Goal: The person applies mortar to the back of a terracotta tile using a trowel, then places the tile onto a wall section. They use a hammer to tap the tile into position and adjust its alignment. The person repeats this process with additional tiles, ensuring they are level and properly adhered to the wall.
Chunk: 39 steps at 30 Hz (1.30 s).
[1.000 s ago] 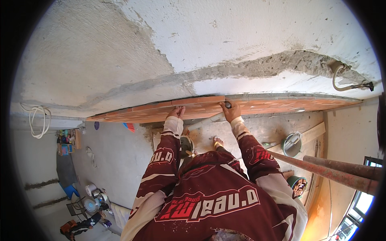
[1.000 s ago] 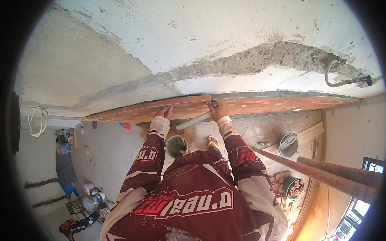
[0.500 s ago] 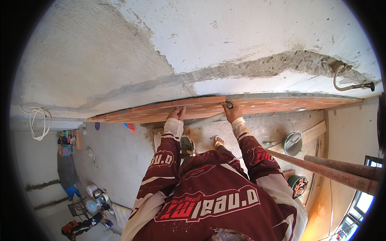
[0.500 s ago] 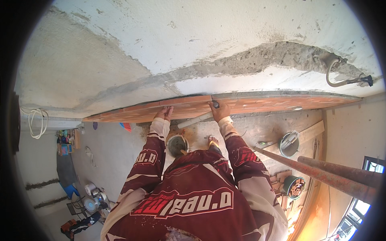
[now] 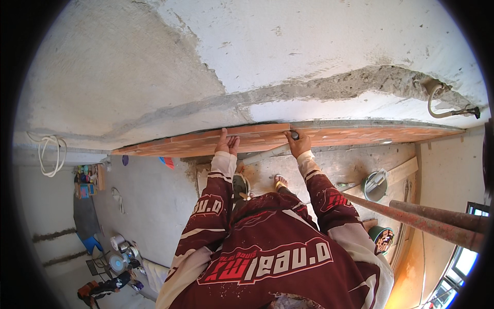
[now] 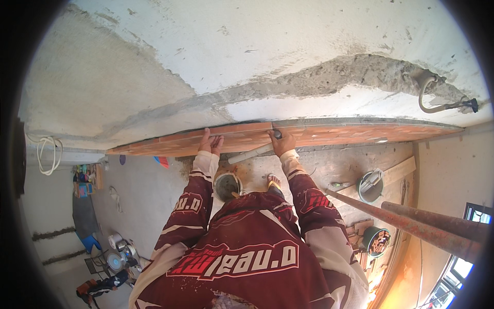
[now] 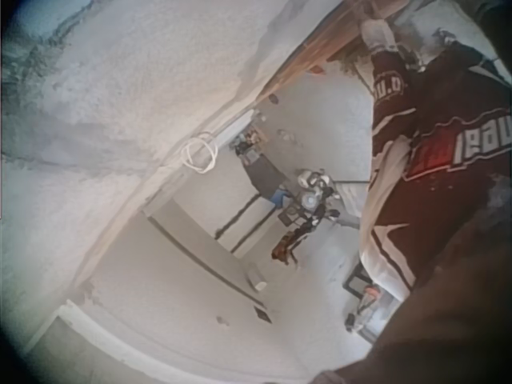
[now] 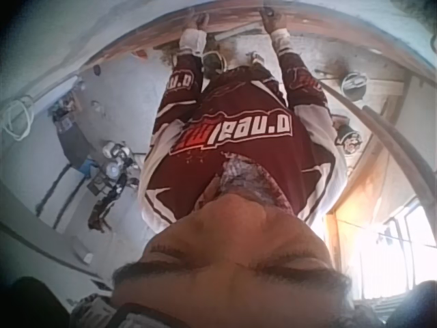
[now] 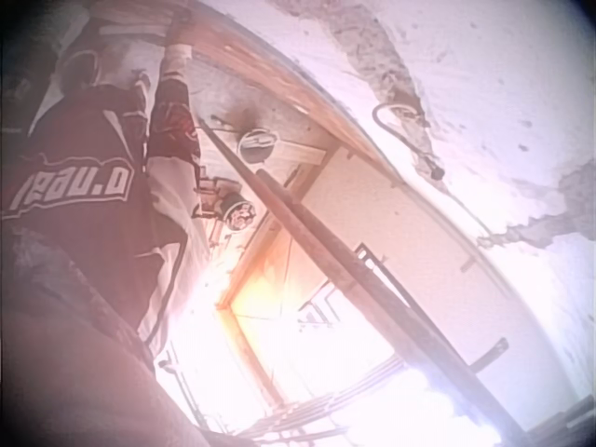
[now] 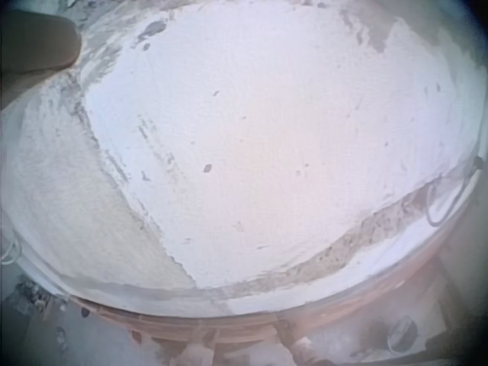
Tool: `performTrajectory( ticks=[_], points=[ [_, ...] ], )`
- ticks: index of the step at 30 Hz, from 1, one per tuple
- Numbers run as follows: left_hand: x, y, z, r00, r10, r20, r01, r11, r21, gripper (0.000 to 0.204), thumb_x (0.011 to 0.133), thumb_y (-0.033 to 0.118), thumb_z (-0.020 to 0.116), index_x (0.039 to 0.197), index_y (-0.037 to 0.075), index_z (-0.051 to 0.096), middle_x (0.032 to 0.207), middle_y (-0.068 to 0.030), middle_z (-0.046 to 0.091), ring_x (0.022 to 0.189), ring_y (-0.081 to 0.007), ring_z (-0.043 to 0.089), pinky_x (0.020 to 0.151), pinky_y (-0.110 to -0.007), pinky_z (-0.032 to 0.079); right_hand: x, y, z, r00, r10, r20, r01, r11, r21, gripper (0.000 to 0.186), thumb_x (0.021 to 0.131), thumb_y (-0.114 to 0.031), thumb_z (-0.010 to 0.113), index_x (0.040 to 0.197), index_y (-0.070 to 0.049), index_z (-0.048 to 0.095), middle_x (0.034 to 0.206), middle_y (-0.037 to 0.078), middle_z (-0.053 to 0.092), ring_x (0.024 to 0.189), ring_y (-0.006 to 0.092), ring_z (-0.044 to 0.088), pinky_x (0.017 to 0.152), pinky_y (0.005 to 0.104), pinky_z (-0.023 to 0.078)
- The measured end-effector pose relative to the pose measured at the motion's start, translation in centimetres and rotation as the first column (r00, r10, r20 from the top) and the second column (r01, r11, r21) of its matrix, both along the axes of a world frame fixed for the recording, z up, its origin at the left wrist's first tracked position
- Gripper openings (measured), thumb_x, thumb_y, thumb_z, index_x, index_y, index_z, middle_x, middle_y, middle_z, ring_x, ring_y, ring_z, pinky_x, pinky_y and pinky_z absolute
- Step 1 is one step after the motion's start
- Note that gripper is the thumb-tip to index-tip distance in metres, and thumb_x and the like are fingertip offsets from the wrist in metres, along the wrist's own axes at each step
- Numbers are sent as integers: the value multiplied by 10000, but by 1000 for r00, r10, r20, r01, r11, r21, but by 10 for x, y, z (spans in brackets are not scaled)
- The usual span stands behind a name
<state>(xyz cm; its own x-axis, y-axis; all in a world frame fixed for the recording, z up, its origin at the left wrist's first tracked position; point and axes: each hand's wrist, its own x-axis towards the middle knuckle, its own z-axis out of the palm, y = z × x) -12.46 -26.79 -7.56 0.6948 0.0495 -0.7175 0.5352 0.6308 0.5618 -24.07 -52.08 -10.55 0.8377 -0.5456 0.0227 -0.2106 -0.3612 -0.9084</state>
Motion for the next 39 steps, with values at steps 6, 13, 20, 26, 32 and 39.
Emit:
performTrajectory(
  ticks=[6,13,20,26,32,39],
  points=[
    [0,0,-8,990,-76,123,70,996,49,781,794,316,758,1318,-83,339,1207,-207,461,1017,-282,549,928,-378,515,2,2,-1,998,-55,36,58,994,-90,273,839,-311,695,917,-50,699,745,138,684,657,246,663,608,325,504],
    [2,2,-11,991,-64,121,60,998,34,720,812,288,743,1312,-62,362,1259,-220,424,1022,-295,544,948,-395,506,3,0,-10,999,-48,24,50,991,-127,270,835,-303,699,917,-47,696,751,136,687,663,247,666,608,331,505],
    [1,2,-10,992,-45,118,42,999,32,702,818,283,736,1309,-63,372,1286,-230,411,1044,-303,541,953,-395,505,3,1,-9,999,-48,4,48,993,-106,265,835,-297,698,918,-46,696,759,130,691,671,251,668,614,334,508],
    [-1,-2,-2,990,-70,123,63,996,58,685,828,299,724,1318,-39,385,1339,-230,380,1049,-296,542,939,-378,514,3,1,-5,998,-57,-19,55,995,-88,288,830,-307,702,918,-33,690,754,144,682,683,252,668,620,342,504],
    [-6,-14,10,1000,0,31,-3,996,91,541,801,219,756,1214,-13,494,1165,-163,515,977,-237,566,884,-333,539,4,2,0,998,-49,-48,45,996,-81,298,828,-305,707,912,-20,685,767,147,687,690,242,668,630,331,504],
    [-10,-19,9,996,37,80,-44,995,87,228,782,103,766,955,30,636,904,-49,634,806,-146,581,726,-254,528,4,1,-5,999,-43,-16,41,996,-84,293,821,-279,720,925,-8,677,736,144,678,660,216,652,622,315,497]
  ],
)
